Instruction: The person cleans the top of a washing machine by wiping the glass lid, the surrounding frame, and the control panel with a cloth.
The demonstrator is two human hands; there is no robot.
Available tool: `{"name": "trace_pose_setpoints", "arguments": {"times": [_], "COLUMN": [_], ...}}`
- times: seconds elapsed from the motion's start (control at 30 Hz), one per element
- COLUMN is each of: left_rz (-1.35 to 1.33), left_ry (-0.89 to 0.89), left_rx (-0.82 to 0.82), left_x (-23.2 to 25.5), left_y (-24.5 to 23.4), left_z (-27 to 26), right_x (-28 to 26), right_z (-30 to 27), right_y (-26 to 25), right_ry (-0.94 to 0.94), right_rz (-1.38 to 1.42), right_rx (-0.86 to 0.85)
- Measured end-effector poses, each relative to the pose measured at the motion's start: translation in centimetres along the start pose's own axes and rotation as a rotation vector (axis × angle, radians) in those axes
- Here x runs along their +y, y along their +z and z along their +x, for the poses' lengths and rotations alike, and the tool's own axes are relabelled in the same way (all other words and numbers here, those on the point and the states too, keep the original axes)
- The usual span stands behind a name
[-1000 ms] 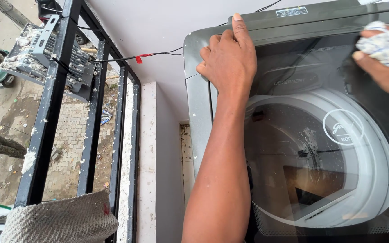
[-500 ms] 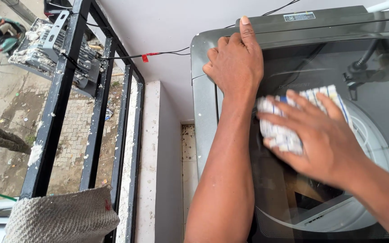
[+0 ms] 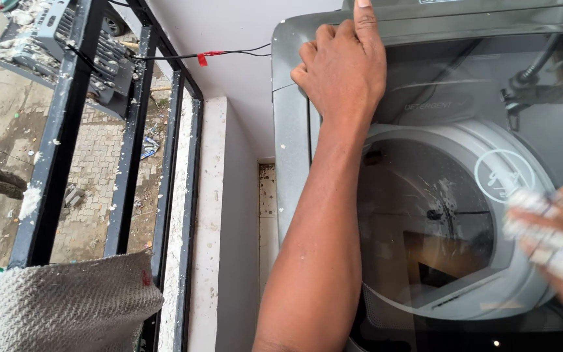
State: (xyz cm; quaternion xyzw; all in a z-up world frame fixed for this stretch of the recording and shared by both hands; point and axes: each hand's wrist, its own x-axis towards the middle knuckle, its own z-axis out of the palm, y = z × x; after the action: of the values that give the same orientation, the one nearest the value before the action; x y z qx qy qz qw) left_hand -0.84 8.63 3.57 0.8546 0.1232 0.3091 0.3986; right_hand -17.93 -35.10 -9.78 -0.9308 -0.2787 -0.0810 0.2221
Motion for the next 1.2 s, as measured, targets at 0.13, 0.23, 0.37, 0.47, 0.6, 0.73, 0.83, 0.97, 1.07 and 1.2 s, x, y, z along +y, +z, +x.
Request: {"name": "trace_pose_setpoints", "arguments": {"times": [0.13, 0.23, 0.37, 0.47, 0.6, 0.73, 0.83, 0.97, 1.07, 1.2], "left_rz": [0.009, -0.019, -0.025, -0.028, -0.015, -0.006, -0.007, -0.002, -0.001, -0.006], "left_ry": [-0.016, 0.024, 0.023, 0.022, 0.022, 0.026, 0.006, -0.011, -0.023, -0.006], "left_rx": [-0.079, -0.015, -0.026, -0.042, -0.062, -0.068, -0.058, -0.076, -0.107, -0.137], "left_x": [-0.1, -0.4, -0.4, -0.6, -0.8, -1.0, -0.7, -0.9, -0.9, -1.2], "left_y": [0.5, 0.5, 0.3, 0.5, 0.5, 0.5, 0.0, 0.2, 0.2, 0.4], "left_z": [-0.2, -0.1, 0.0, 0.1, 0.2, 0.1, 0.4, 0.8, 0.7, 0.7], "right_x": [-6.9, -18.3, -25.5, -26.6, -25.0, -19.3, -18.4, -21.9, -26.5, -30.1], "right_z": [3.3, 8.5, 8.8, 6.1, 4.5, 5.7, 5.7, 6.2, 6.7, 7.2], "right_y": [1.0, -2.1, -1.5, 0.3, -0.3, -2.4, -1.7, -1.0, -0.8, 0.6], "right_ry": [0.449, 0.287, -0.047, -0.146, -0.131, 0.018, 0.331, 0.547, 0.342, -0.039], "right_rz": [0.201, -0.027, -0.222, -0.178, -0.204, -0.152, 0.138, 0.287, -0.015, -0.153], "right_rx": [0.056, 0.109, 0.1, 0.012, -0.051, 0.07, 0.179, 0.235, 0.157, 0.035]}}
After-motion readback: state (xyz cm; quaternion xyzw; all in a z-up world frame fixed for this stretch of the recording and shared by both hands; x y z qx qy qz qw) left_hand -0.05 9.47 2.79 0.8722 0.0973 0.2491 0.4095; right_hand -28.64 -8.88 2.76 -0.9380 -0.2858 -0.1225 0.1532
